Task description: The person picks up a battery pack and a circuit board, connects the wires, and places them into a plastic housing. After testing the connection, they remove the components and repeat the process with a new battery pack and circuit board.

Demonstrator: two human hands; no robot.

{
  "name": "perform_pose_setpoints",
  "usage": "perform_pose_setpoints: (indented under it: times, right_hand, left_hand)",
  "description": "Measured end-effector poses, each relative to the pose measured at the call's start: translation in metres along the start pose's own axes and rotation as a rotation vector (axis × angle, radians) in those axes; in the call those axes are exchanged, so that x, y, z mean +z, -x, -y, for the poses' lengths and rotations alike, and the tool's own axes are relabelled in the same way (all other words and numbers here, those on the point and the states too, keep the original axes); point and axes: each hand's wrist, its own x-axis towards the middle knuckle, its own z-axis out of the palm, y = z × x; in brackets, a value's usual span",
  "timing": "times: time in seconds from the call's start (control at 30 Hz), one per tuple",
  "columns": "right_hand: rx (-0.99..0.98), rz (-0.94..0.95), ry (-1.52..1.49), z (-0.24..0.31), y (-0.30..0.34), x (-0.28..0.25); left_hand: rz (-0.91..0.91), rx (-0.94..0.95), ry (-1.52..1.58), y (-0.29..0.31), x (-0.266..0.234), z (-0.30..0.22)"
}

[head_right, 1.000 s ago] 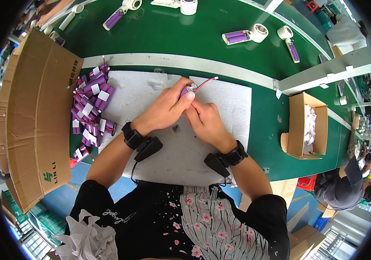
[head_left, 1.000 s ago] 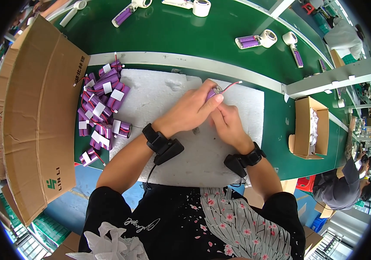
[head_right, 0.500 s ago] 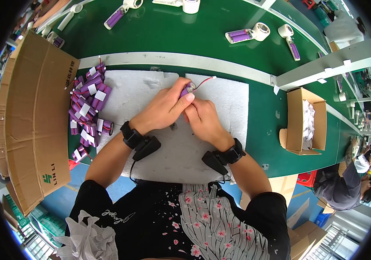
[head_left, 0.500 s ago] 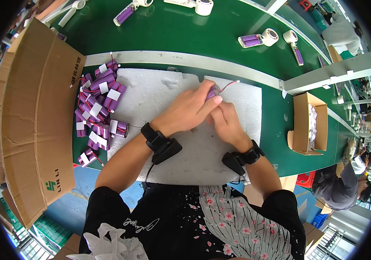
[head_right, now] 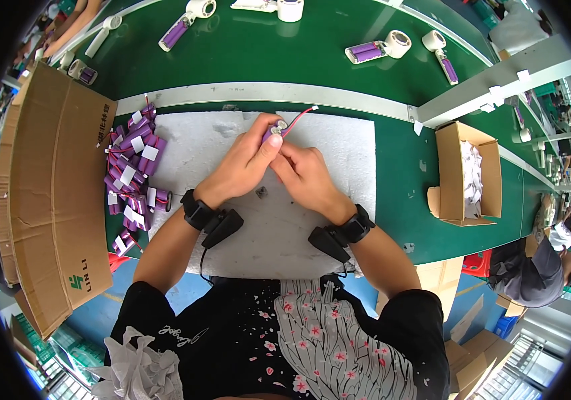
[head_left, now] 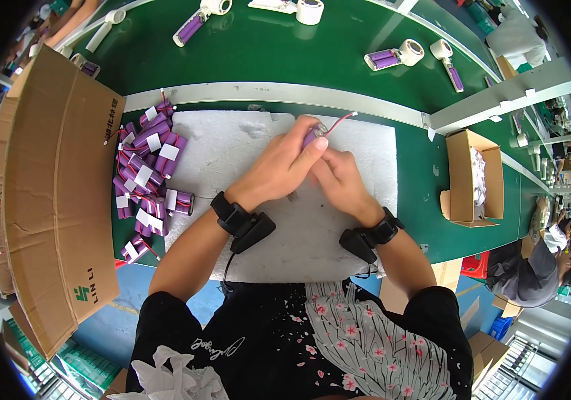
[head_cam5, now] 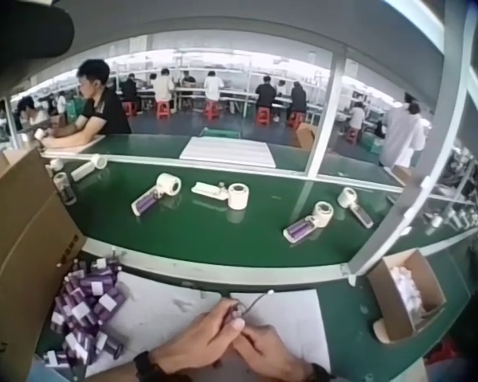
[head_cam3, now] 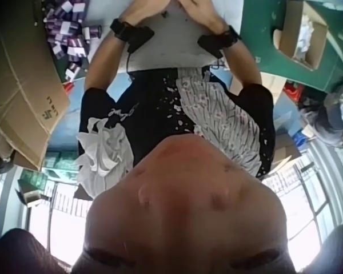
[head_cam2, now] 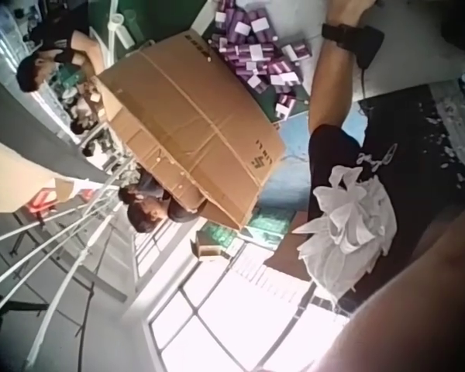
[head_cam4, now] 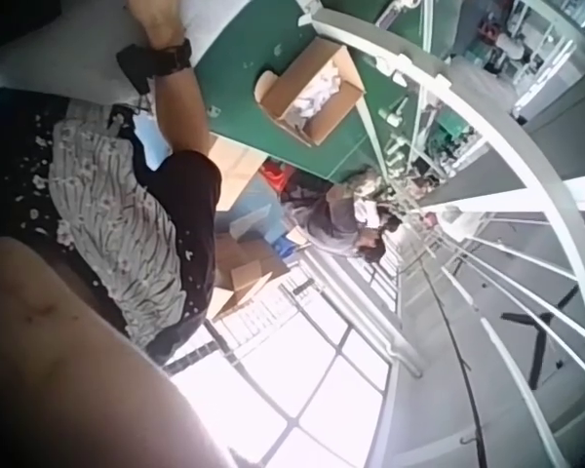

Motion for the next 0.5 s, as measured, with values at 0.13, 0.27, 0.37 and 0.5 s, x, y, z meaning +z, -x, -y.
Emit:
perform_pose_setpoints:
  times: [0.13,0.27,0.37,0.5]
  right_hand:
    - [-0.033,-0.012,-0.01,-0.0028,-0.0015,-0.0012]
    - [-0.046,-0.024,-0.042,-0.007,0.0013,0.0011]
    - [-0.025,-0.02,-0.05,-0.0029,0.0016,0.0014]
    - [0.026,-0.016,-0.041,-0.0003,0.0025,-0.0003]
  left_hand:
    - [0.019,-0.045,0.02,-0.0006,-0.0019,-0.0036]
    - [0.009,-0.062,0.036,0.0005,-0.0002,-0.0029]
    - [-0.01,-0.042,0.0,0.0023,-0.0005,-0.0017]
    - [-0.031,0.02,-0.099,0.0028,0.0009,-0.0003]
